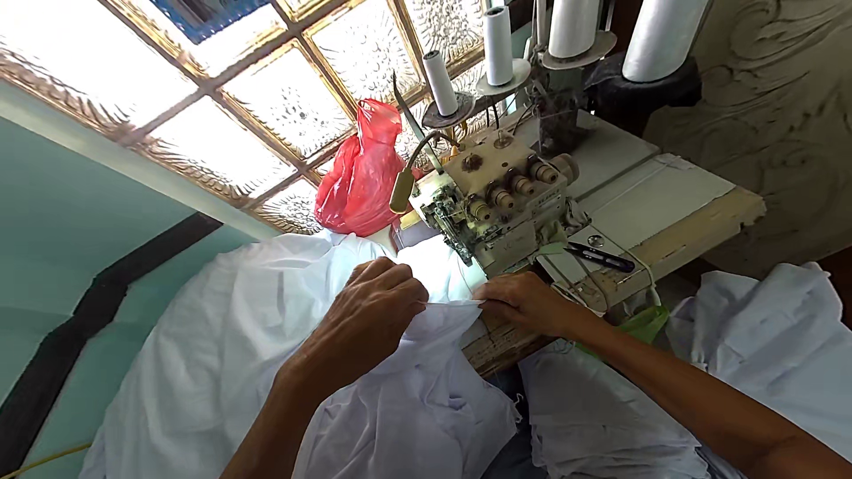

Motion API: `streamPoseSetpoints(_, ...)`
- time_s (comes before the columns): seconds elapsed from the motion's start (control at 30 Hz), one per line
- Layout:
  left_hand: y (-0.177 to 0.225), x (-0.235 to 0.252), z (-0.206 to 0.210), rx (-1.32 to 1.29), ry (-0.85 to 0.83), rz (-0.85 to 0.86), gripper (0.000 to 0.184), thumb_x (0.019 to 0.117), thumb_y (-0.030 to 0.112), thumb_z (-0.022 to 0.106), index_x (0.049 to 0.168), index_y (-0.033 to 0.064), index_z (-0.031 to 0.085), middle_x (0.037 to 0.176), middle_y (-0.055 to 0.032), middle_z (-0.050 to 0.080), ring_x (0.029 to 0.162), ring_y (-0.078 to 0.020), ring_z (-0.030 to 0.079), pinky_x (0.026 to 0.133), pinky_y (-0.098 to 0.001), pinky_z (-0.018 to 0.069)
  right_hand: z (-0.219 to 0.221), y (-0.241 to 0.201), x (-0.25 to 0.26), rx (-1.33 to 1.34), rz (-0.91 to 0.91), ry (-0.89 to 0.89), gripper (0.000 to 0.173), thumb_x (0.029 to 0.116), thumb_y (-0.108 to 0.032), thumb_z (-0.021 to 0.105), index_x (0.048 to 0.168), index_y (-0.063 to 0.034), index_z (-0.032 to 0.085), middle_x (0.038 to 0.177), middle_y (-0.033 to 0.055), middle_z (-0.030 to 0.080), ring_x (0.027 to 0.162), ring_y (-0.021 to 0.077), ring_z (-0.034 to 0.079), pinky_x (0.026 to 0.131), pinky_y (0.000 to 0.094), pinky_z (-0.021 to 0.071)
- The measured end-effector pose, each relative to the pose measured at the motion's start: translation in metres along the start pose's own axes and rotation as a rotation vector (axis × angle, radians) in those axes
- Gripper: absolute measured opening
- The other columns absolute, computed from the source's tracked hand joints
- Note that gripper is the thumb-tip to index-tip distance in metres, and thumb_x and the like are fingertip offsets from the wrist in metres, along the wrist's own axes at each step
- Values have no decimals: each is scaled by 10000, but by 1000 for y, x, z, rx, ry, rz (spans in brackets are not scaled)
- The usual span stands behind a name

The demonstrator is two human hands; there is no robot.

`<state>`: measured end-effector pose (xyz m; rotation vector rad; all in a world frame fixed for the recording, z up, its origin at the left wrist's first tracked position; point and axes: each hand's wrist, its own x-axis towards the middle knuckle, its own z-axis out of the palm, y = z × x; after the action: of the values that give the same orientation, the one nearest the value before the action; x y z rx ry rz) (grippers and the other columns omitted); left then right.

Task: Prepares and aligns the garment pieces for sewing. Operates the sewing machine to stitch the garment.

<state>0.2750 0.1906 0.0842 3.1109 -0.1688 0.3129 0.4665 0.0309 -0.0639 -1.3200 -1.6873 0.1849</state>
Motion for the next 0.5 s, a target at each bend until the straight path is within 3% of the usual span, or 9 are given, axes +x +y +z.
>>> streamPoseSetpoints(0.07,5,3,7,-2,2,9,274,982,173,485,883,94,729,822,-17,624,862,-190,619,815,-368,500,0,-3,-1,-16,0,17,246,1024,-92,538,1036,46,741,969,177,753,902,284,736,817,391,572)
streamPoseSetpoints(0.17,15,10,22,18,33,16,268,983,154,499,838,66,707,739,-49,616,771,-213,655,892,-424,528,0,-3,-2,-26,3,34,255,1027,-103,535,1024,50,739,935,179,748,845,279,731,759,392,570)
streamPoseSetpoints(0.33,25,20,48,24,134,-29,319,957,284,603,725,72,661,633,-45,579,623,-201,590,723,-380,453,-3,-3,-7,3,12,42,259,1032,-122,535,1032,40,738,916,169,741,825,258,721,741,374,558)
streamPoseSetpoints(0.5,35,21,73,-92,136,-102,272,982,243,564,825,65,697,706,-60,612,694,-229,603,765,-425,457,-1,-1,-11,12,2,59,230,1021,-121,563,993,40,725,862,166,726,776,258,708,717,380,556)
